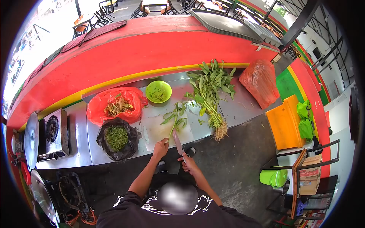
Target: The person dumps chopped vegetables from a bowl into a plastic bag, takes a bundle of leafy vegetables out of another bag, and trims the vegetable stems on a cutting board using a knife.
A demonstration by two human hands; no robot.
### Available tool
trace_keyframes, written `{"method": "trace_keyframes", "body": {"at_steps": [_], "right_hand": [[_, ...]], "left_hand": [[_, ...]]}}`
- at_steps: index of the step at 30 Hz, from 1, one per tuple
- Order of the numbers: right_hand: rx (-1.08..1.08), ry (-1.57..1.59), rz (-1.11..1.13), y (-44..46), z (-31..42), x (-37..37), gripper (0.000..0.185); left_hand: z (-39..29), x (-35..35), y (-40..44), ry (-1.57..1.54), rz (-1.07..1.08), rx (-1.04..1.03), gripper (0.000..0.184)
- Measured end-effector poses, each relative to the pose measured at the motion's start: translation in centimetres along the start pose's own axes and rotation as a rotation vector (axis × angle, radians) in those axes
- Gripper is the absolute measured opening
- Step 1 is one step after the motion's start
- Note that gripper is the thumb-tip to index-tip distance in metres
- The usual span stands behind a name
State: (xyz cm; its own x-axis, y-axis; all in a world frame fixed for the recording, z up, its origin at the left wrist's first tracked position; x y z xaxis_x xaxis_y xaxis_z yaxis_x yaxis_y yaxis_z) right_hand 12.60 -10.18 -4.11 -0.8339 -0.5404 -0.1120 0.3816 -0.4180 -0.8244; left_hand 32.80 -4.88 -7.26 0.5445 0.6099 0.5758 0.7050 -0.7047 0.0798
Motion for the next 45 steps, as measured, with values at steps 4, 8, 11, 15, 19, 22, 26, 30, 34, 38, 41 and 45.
{"method": "trace_keyframes", "body": {"at_steps": [4, 8, 11, 15, 19, 22, 26, 30, 34, 38, 41, 45], "right_hand": [[0.023, -0.042, -0.051, 0.3, 0.0, 0.2, 0.059], [0.043, -0.092, -0.097, 0.9, -0.3, 0.3, 0.058], [0.04, -0.093, -0.106, 0.7, -0.2, 0.3, 0.059], [0.034, -0.098, -0.1, 0.9, -0.3, 0.4, 0.059], [0.04, -0.086, -0.077, 0.9, -0.3, 0.4, 0.059], [0.042, -0.071, -0.067, 0.8, -0.5, 0.4, 0.059], [0.074, -0.077, -0.075, 1.0, -0.5, 0.5, 0.059], [0.052, -0.071, -0.078, 0.9, -0.5, 0.3, 0.058], [0.044, -0.079, -0.089, 0.9, -0.4, 0.3, 0.058], [0.05, -0.073, -0.084, 1.1, -0.6, 0.4, 0.058], [0.046, -0.068, -0.062, 1.2, -0.8, 0.4, 0.058], [0.051, -0.052, -0.034, 1.2, -0.8, 0.5, 0.059]], "left_hand": [[0.1, 0.2, 0.2, -0.087, 0.023, 0.02, 0.027], [0.4, 0.4, 0.2, -0.27, 0.133, 0.188, 0.028], [1.0, 0.4, 0.2, -0.359, 0.155, 0.223, 0.029], [1.5, -0.3, 0.6, -0.449, 0.168, 0.341, 0.03], [0.9, -1.6, 1.3, -0.536, 0.07, 0.412, 0.032], [1.1, -2.8, 2.8, -0.291, -0.053, 0.223, 0.023], [0.9, -3.3, 3.7, -0.269, -0.078, 0.268, 0.018], [1.9, -3.2, 3.9, -0.392, -0.014, 0.287, 0.02], [3.3, -3.4, 4.1, -0.504, 0.078, 0.417, 0.021], [2.3, -2.6, 4.0, -0.59, 0.129, 0.477, 0.022], [2.2, -2.7, 3.9, -0.587, 0.055, 0.46, 0.022], [2.3, -2.8, 3.7, -0.611, -0.159, 0.279, 0.02]]}}
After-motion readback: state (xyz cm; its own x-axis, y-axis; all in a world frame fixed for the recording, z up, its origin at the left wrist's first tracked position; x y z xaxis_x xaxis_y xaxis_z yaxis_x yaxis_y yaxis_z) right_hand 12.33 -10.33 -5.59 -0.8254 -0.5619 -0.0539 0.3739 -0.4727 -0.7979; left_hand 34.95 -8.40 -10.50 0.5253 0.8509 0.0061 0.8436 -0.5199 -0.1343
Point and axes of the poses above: each hand's wrist, its own y-axis towards the middle knuckle, its own x-axis out of the back of the hand, z = x × y, the point moved 2 cm from there along y, towards the middle knuckle, and after that the axes turned 10 degrees about -z, right-handed, at the moved point
